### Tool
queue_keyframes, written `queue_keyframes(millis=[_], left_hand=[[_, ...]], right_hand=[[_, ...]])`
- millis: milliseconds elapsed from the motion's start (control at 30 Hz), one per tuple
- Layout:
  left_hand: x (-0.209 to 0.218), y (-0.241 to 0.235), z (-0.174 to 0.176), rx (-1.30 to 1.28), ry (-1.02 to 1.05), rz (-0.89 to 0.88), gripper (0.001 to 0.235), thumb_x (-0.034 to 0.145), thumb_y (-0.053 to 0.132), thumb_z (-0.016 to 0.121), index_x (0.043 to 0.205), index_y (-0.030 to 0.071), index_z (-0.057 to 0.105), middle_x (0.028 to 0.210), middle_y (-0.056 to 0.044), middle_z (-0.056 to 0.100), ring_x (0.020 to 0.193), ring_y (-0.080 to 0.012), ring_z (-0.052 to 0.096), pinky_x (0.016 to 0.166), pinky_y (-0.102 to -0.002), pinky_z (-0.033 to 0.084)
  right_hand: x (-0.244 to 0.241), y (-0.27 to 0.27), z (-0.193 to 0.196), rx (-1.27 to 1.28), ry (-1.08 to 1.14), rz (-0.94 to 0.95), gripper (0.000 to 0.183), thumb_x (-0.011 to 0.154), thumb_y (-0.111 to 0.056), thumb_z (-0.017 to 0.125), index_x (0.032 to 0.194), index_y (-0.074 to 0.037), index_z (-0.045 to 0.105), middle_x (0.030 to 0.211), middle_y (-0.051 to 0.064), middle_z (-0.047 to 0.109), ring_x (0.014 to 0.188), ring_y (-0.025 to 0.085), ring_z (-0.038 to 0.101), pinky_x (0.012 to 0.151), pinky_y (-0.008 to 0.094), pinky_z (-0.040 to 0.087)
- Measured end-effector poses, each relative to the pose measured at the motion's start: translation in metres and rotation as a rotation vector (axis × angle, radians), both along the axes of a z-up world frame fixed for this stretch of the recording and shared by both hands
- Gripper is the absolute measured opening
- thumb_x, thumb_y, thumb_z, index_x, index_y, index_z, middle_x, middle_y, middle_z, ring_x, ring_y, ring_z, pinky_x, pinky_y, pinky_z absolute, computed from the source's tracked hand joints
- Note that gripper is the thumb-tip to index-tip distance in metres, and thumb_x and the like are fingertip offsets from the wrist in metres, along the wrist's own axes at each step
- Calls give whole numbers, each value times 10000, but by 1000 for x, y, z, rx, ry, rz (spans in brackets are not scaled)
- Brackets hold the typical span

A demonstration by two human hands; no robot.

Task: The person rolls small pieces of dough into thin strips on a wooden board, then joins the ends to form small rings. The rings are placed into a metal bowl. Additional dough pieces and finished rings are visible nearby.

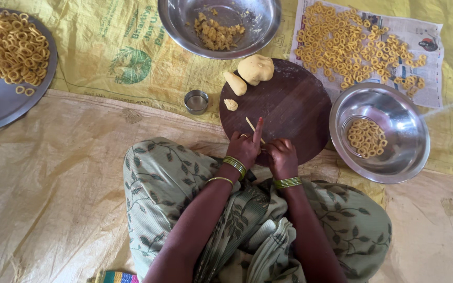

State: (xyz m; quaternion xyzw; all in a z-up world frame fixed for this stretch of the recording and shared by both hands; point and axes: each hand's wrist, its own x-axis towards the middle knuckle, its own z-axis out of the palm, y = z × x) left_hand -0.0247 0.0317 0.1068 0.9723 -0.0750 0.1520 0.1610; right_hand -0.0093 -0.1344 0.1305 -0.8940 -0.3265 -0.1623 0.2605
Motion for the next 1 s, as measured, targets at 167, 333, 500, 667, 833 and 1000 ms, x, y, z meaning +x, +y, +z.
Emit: queue_keyframes(millis=[167,333,500,667,833,1000], left_hand=[[0,3,-4,-174,83,105,1012,806,237,747,1589,-36,166,716,-86,753,727,-286,707,791,-464,489],[4,4,-28,-826,397,310,1024,758,177,812,1595,49,236,850,4,778,766,-197,750,748,-378,596],[10,3,-62,-1166,330,236,1005,754,130,882,1552,-17,290,875,-56,800,797,-142,755,756,-299,586],[16,-2,-77,-1418,402,110,1022,787,81,855,1558,-55,198,934,-119,774,840,-150,730,744,-273,577],[12,-1,-73,-1416,410,14,1016,790,75,849,1562,-71,206,949,-144,768,869,-155,728,780,-280,578],[11,-1,-73,-1435,460,-39,959,839,95,813,1574,-102,230,956,-146,779,878,-150,733,797,-265,570]], right_hand=[[15,-15,-15,136,69,-66,239,840,27,750,1053,-83,749,1049,50,741,1052,271,647,914,425,522],[26,-33,-25,128,11,-297,517,796,17,781,1301,23,670,1137,186,681,1062,390,612,929,487,505],[17,-36,-26,324,56,-334,378,831,-10,785,1199,-77,731,1173,128,742,1139,315,665,1005,421,524],[-3,-19,-27,525,449,-157,270,936,-1,712,1193,-78,744,1158,98,761,1089,198,696,975,346,536],[-12,-9,-21,574,505,-108,307,886,71,668,1167,-39,727,1164,108,743,1068,182,703,909,307,561],[-17,-14,-18,590,513,-148,328,887,123,611,1150,-25,740,1128,112,757,1018,161,736,892,281,595]])
